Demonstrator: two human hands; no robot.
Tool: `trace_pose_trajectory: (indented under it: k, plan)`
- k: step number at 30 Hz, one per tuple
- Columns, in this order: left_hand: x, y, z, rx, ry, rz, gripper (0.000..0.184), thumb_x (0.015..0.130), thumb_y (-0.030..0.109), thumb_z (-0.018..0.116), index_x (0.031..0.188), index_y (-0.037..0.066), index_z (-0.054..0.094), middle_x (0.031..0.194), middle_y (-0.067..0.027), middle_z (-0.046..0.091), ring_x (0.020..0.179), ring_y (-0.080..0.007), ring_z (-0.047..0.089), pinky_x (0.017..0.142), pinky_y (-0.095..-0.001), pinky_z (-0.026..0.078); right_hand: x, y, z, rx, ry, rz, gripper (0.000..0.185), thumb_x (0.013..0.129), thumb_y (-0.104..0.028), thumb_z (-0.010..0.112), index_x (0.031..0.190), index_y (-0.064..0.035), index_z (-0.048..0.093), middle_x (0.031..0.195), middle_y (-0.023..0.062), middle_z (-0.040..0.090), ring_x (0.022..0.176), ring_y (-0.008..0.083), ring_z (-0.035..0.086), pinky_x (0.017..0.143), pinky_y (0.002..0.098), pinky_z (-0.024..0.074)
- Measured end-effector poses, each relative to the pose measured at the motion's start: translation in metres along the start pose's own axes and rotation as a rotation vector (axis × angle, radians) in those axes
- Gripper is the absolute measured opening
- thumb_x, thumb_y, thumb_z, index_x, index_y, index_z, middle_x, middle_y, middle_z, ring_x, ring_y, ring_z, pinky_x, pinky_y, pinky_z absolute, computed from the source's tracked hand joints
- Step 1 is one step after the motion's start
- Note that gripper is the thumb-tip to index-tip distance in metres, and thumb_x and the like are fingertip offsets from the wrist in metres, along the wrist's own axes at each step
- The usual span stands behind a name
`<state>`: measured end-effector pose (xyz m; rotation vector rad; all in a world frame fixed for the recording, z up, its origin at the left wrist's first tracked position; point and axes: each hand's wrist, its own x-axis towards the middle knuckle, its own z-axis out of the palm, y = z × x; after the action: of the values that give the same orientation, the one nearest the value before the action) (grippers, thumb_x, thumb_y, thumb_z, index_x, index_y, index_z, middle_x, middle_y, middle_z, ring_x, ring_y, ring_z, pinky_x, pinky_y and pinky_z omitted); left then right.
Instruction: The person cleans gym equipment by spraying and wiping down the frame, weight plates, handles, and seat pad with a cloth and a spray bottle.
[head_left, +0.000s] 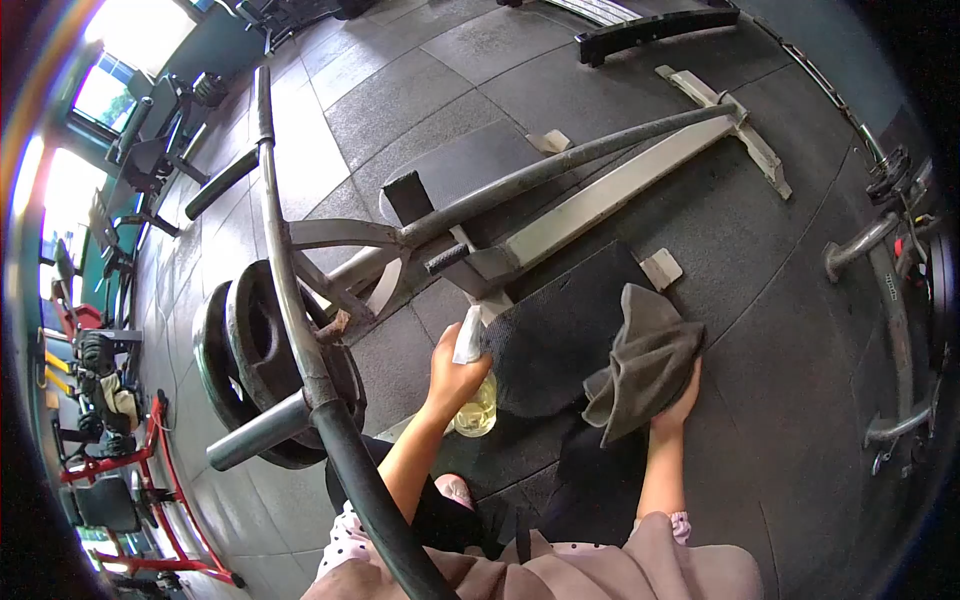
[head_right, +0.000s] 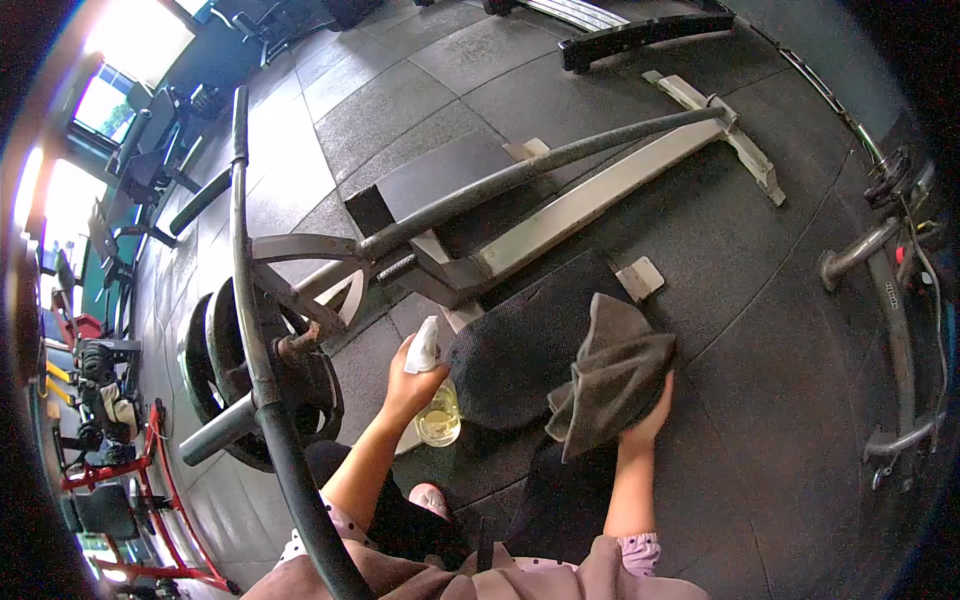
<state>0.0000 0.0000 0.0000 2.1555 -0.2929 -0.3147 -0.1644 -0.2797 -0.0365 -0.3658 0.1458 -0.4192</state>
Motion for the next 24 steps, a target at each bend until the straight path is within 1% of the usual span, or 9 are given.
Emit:
trace_pose_trajectory:
  k: [2, 5, 10, 13, 15, 17, 18, 21, 24]
  plan:
    - [-0.007, -0.004, -0.001, -0.071, 0.033, 0.033, 0.047, 0.066, 0.007, 0.067, 0.112, 0.001, 0.056, 0.090, -0.0082, 0.061, 0.083, -0.0187, 0.060, 0.078, -0.0310, 0.047, 0.011, 0.004, -0.004, -0.023, 0.284, -0.033, 0.065, 0.098, -0.055, 0.029, 0.139, -0.0043, 0.040, 0.139, 0.0166, 0.043, 0.128, 0.0314, 0.043, 0.108, 0.0457, 0.0348]
    - [-0.002, -0.005, -0.001, -0.005, 0.034, 0.025, 0.040, 0.065, 0.006, 0.067, 0.104, 0.000, 0.056, 0.086, -0.0073, 0.059, 0.080, -0.0182, 0.059, 0.076, -0.0318, 0.047, 0.059, 0.030, 0.011, 0.044, 0.101, -0.007, 0.064, 0.098, -0.053, 0.033, 0.137, -0.0033, 0.041, 0.138, 0.0147, 0.045, 0.124, 0.0294, 0.047, 0.105, 0.0442, 0.0376]
    - [-0.013, 0.021, -0.010, 0.150, 0.063, 0.266, 0.034, 0.062, 0.004, 0.063, 0.095, -0.001, 0.056, 0.087, -0.0149, 0.055, 0.080, -0.0320, 0.057, 0.074, -0.0353, 0.046, 0.141, 0.100, 0.030, -0.282, 0.181, 0.112, 0.056, 0.097, -0.048, 0.044, 0.128, -0.0019, 0.052, 0.128, 0.0126, 0.056, 0.120, 0.0243, 0.050, 0.104, 0.0368, 0.0365]
    - [-0.018, 0.047, -0.016, 0.137, 0.110, 0.422, 0.032, 0.063, 0.003, 0.062, 0.094, -0.001, 0.056, 0.088, -0.0147, 0.054, 0.080, -0.0319, 0.057, 0.073, -0.0357, 0.046, 0.180, 0.175, 0.049, -0.664, 0.087, 0.034, 0.054, 0.096, -0.045, 0.045, 0.119, 0.0022, 0.059, 0.123, 0.0157, 0.059, 0.120, 0.0245, 0.050, 0.104, 0.0337, 0.0342]
    - [-0.019, 0.051, -0.016, 0.117, 0.145, 0.451, 0.031, 0.064, 0.001, 0.062, 0.094, -0.001, 0.056, 0.089, -0.0133, 0.053, 0.076, -0.0273, 0.055, 0.071, -0.0349, 0.046, 0.187, 0.223, 0.058, -1.006, -0.164, 0.128, 0.056, 0.095, -0.044, 0.042, 0.116, 0.0055, 0.059, 0.122, 0.0209, 0.058, 0.119, 0.0280, 0.051, 0.102, 0.0356, 0.0356]
    - [-0.019, 0.051, -0.015, 0.104, 0.170, 0.447, 0.032, 0.064, 0.000, 0.062, 0.094, 0.000, 0.055, 0.090, -0.0121, 0.052, 0.075, -0.0239, 0.053, 0.070, -0.0332, 0.045, 0.185, 0.224, 0.062, -1.050, -0.136, 0.261, 0.059, 0.095, -0.045, 0.040, 0.118, 0.0067, 0.057, 0.126, 0.0254, 0.055, 0.121, 0.0327, 0.050, 0.103, 0.0370, 0.0355]
    - [-0.018, 0.040, -0.011, 0.062, 0.188, 0.433, 0.033, 0.062, 0.000, 0.062, 0.095, -0.001, 0.057, 0.092, -0.0157, 0.057, 0.085, -0.0332, 0.058, 0.077, -0.0396, 0.049, 0.182, 0.222, 0.067, -1.073, -0.128, 0.335, 0.061, 0.095, -0.046, 0.039, 0.119, 0.0073, 0.056, 0.127, 0.0276, 0.054, 0.122, 0.0351, 0.049, 0.103, 0.0378, 0.0355]
    - [-0.017, 0.017, 0.010, -0.078, 0.269, 0.399, 0.033, 0.062, 0.000, 0.063, 0.095, -0.001, 0.057, 0.091, -0.0154, 0.058, 0.086, -0.0334, 0.058, 0.077, -0.0399, 0.049, 0.194, 0.244, 0.000, -1.423, -0.153, 0.344, 0.067, 0.091, -0.051, 0.037, 0.124, 0.0059, 0.053, 0.132, 0.0320, 0.047, 0.130, 0.0429, 0.039, 0.108, 0.0399, 0.0325]
    - [-0.020, 0.014, 0.017, -0.038, 0.236, 0.424, 0.036, 0.065, -0.002, 0.063, 0.100, 0.001, 0.054, 0.096, -0.0112, 0.054, 0.082, -0.0232, 0.053, 0.075, -0.0332, 0.045, 0.204, 0.256, -0.011, -1.385, -0.144, 0.453, 0.066, 0.093, -0.048, 0.031, 0.128, 0.0042, 0.052, 0.133, 0.0292, 0.048, 0.133, 0.0352, 0.040, 0.109, 0.0348, 0.0298]
